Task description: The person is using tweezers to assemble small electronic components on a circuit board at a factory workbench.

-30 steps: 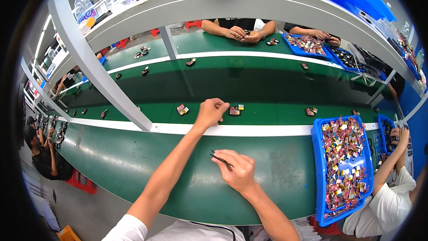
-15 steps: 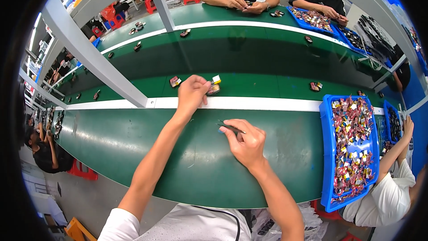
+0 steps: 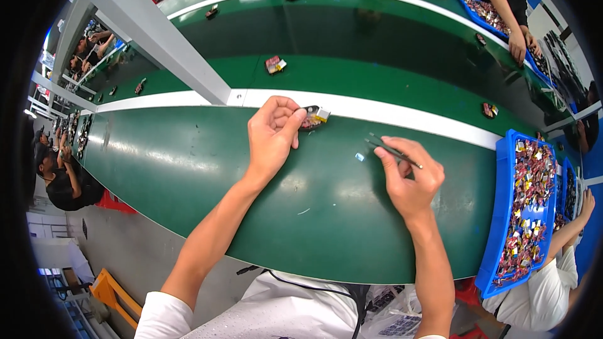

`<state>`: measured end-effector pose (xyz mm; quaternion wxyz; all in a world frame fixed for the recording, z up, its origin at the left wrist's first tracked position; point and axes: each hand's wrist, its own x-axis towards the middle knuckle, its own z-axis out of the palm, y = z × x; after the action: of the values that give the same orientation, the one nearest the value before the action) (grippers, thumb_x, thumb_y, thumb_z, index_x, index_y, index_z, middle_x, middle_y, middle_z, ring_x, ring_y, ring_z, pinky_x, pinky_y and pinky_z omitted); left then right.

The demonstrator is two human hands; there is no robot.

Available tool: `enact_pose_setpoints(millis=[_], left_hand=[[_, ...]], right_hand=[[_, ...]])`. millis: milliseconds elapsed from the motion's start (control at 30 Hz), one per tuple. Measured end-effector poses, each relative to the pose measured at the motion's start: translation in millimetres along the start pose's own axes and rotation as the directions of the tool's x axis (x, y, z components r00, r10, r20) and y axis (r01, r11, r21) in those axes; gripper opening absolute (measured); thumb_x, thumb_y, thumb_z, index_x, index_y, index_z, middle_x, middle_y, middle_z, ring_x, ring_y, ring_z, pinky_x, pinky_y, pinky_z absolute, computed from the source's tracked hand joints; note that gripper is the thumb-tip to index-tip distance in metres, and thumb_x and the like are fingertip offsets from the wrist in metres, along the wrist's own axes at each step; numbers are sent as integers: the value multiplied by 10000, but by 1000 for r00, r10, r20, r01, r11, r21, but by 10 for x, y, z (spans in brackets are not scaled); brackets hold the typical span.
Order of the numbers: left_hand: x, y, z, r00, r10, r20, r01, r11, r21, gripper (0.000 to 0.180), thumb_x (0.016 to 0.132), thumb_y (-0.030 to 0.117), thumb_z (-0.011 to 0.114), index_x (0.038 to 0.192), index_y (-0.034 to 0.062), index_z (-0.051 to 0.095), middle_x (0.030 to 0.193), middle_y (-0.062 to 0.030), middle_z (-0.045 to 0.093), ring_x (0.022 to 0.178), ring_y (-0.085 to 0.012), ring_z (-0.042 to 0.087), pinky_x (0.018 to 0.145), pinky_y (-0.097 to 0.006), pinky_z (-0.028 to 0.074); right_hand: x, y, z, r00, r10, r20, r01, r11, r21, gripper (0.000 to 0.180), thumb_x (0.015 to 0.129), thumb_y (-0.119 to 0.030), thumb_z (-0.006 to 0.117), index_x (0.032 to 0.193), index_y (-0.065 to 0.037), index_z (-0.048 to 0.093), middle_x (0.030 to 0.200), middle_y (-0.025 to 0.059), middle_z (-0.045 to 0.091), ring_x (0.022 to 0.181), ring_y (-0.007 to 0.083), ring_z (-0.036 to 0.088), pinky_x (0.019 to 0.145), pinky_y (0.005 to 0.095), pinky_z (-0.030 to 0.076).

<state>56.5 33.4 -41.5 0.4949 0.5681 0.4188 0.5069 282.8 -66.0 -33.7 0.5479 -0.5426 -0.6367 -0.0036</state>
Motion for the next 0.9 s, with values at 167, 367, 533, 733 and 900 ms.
enact_pose_setpoints(millis=[167,367,533,733,900], left_hand=[[14,12,22,1000,1,-13,-1,1000,-7,105,951,12,671,993,-37,588,781,-41,636,528,-53,509,456,-215,376],[14,25,34,999,14,-39,-13,1000,11,111,939,38,690,955,-29,603,763,-40,647,515,-60,517,459,-230,376],[2,-39,39,993,83,-84,-79,996,51,119,928,54,699,940,-25,612,729,-36,653,506,-66,524,458,-238,383],[31,-83,32,974,208,-87,-202,976,79,126,920,64,702,930,-29,618,707,-45,674,497,-71,539,440,-244,403],[65,-126,41,959,258,-115,-250,965,77,108,907,28,698,916,-34,610,682,-49,667,527,-71,567,471,-253,441]], right_hand=[[20,-9,-1,999,-23,30,24,999,-44,177,771,14,835,928,4,755,883,82,763,462,51,448,439,216,341],[24,-37,10,998,-55,19,56,995,-80,159,779,-23,851,904,4,758,834,46,756,465,49,447,452,216,331],[-27,-18,35,1000,-17,15,18,998,-66,131,808,-17,834,910,12,758,835,34,754,485,34,439,470,203,324],[-8,25,49,999,44,-26,-44,999,-28,131,842,-24,814,947,23,753,869,16,745,524,8,427,498,187,310],[-39,125,20,992,107,-69,-110,993,-43,155,849,-46,818,980,9,755,879,-19,723,552,-3,412,518,175,309]])
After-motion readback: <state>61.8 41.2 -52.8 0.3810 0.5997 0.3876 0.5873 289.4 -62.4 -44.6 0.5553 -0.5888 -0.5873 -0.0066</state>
